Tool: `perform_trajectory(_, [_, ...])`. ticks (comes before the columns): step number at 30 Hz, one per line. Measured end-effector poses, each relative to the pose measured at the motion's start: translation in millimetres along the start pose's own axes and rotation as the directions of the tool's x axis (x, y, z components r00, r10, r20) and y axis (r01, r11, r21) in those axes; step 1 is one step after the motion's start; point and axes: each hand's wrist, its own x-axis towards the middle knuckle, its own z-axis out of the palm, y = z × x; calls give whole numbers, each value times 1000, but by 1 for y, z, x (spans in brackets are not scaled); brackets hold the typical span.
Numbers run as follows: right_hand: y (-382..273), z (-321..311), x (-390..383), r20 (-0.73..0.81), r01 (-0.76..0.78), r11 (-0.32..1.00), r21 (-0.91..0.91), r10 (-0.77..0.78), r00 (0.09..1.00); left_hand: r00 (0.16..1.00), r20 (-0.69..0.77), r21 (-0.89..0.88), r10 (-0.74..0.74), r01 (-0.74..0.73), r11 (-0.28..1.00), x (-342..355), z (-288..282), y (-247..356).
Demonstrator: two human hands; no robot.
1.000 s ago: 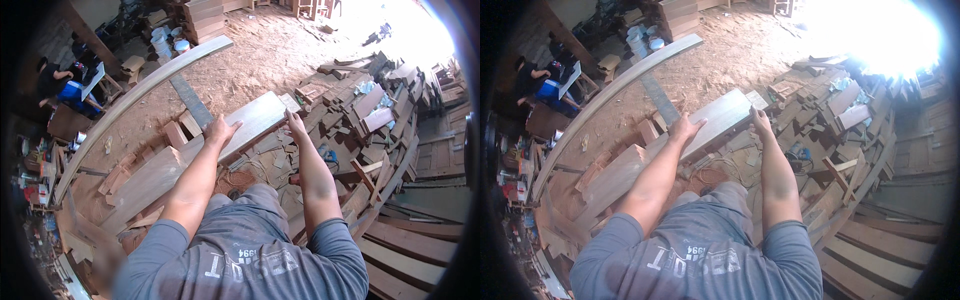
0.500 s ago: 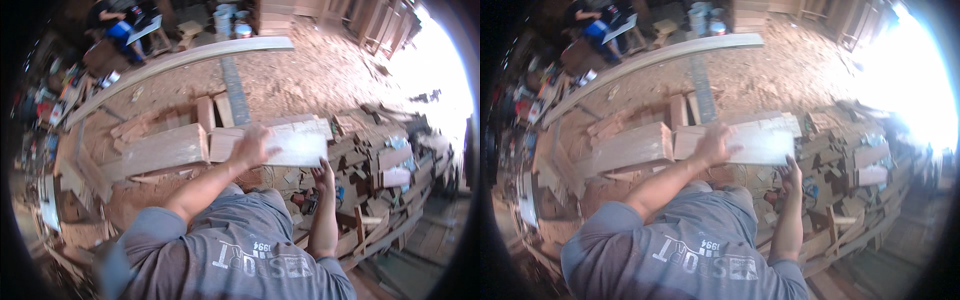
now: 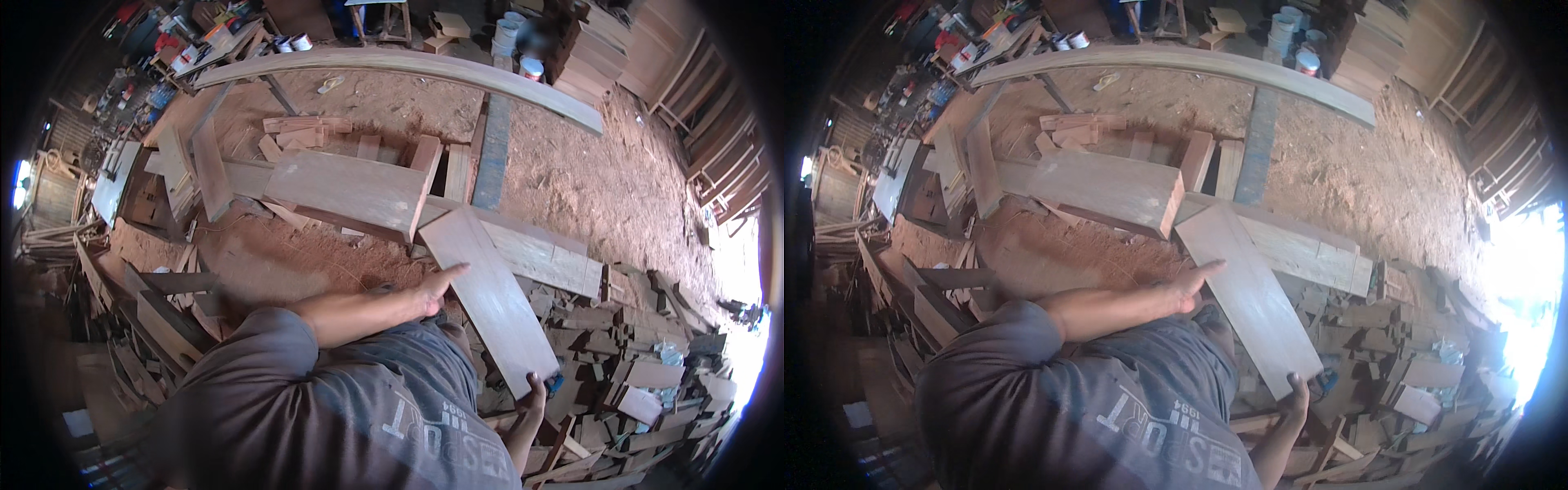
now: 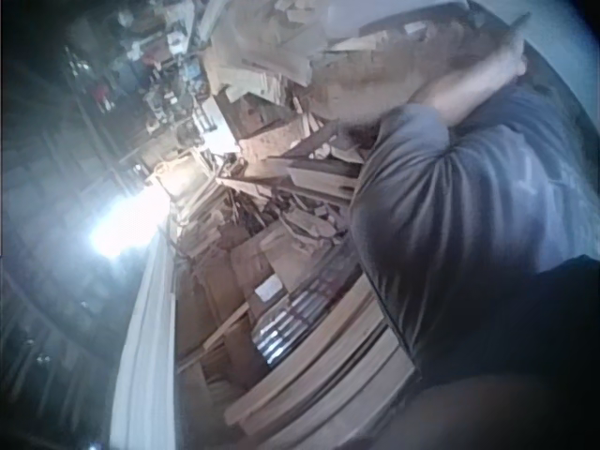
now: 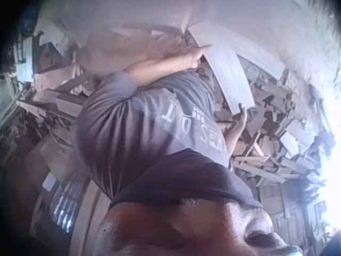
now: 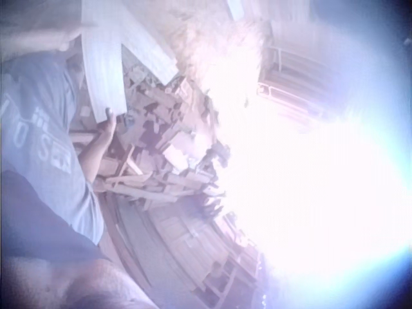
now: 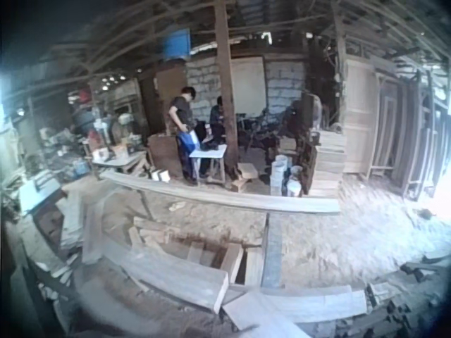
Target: The person selects wooden planks, measures and marks them with a square and pencil, then uses a handheld circular saw to cut the planks. The person stacks the cut pieces and continues the process with additional planks.
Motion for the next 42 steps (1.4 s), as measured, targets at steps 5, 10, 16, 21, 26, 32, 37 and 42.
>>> perform_trajectory(5, [6, -15, -36, -354, 299, 954, -20, -287, 890, 942, 260, 107, 211, -245, 964, -65, 39, 17])
perform_trajectory(10, [-23, 155, -84, -305, 609, 783, -126, -615, 727, 837, 344, 58, 426, -471, 880, -189, 48, 117])
perform_trajectory(16, [-23, 378, -74, 470, 569, 811, -134, -454, 757, 567, 139, -245, 812, -774, 583, -264, -169, 195])
perform_trajectory(21, [28, 523, -31, 783, 306, 879, -365, 112, 612, 433, -383, -319, 816, -891, 323, -357, -333, 200])
perform_trajectory(26, [99, 584, 42, 598, 125, 655, -745, 573, 561, 282, -770, -250, 572, -959, 136, -375, -420, 118])
perform_trajectory(32, [153, 553, 125, 199, -349, 432, -832, 819, 538, 331, -848, -320, 414, -942, 96, -307, -435, 2])
perform_trajectory(37, [182, 471, 244, 157, 196, 3, -981, 609, 777, 222, -966, -190, 135, -957, 218, -263, -394, -44])
perform_trajectory(42, [265, 471, 298, 504, 846, -176, -504, 736, 453, 106, -975, 6, 197, -868, 497, -226, -404, -38])
